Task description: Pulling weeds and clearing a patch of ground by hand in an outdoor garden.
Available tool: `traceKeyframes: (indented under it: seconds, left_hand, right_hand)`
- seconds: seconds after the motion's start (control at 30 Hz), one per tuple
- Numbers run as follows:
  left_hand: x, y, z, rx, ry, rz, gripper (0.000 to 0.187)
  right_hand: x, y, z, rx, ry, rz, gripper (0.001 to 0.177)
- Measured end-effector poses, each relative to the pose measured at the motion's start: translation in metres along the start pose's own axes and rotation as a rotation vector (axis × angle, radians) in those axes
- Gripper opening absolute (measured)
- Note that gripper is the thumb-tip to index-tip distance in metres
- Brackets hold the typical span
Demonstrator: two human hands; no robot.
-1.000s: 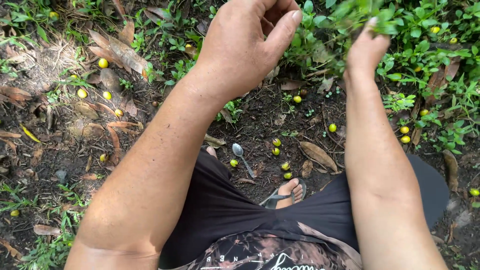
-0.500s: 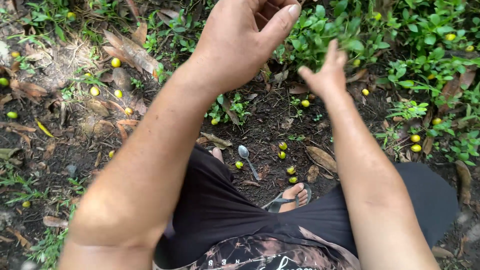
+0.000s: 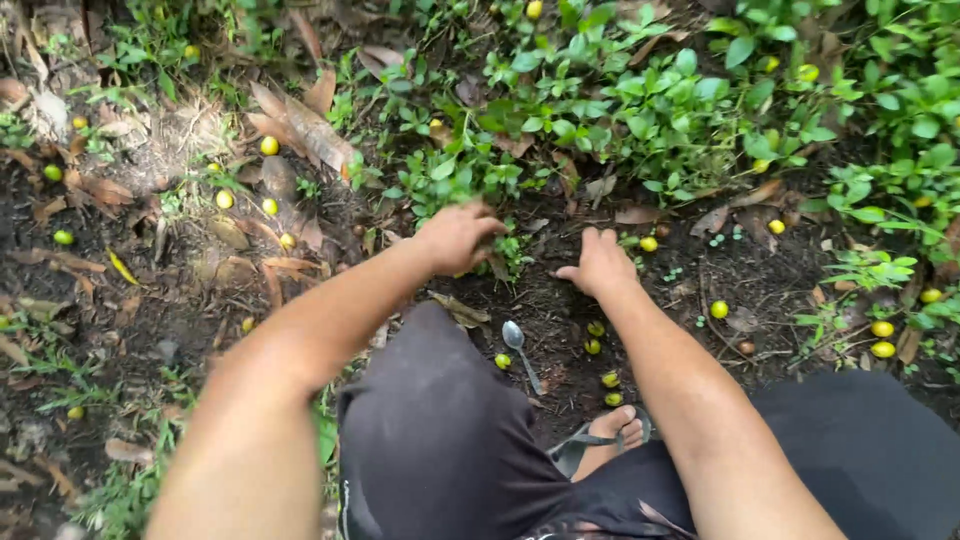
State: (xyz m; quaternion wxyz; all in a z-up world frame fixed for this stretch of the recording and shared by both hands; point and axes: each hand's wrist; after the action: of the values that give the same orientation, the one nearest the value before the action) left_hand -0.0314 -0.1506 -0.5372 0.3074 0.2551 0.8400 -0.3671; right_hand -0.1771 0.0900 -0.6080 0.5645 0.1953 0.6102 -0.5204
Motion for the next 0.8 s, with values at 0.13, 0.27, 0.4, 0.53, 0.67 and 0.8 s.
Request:
traceKeyframes:
  seconds: [0.13,0.27,0.4,0.53,0.67,0.8]
  left_hand:
    - [0.044,0.061,0.055,0.302,-0.177,-0.374,0.049]
    - [0.062,0.08,0.072,0.202,-0.417,-0.382,0.045]
    - [0.092,0.114,0.112,0.001,-0.519,-0.327,0.044]
    - [0.091,0.103,0.123,-0.08,-0.509,-0.063,0.039]
    - [0.048,0.072,0.084,-0.001,-0.409,0.019,0.036]
    - [-0.023,0.051,0.046,-0.118,-0.294,-0.066,0.034]
  right_hand:
    - [0.014,0.007,-0.003,0.052,-0.015,-0.018,0.084]
    - [0.027,0.014,-0.002,0.083,0.036,-0.039,0.086]
    - [0.037,0.02,-0.008,0.091,0.057,-0.037,0.088]
    - [-0.001,-0.006,0.015,0.107,0.058,0.005,0.081]
    - [0.008,-0.003,0.01,0.099,0.032,-0.01,0.089]
    - [0.001,-0.005,0.014,0.101,0.027,-0.019,0.084]
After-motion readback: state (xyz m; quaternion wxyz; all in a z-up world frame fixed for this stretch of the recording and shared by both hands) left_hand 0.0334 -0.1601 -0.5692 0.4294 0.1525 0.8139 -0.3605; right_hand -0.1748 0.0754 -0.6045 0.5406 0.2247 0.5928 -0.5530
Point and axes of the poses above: each hand's wrist, its own x-axis towards the middle knuckle, its own y-axis out of the palm, z = x × y, and after that the axes turned 10 degrees about z, right-handed
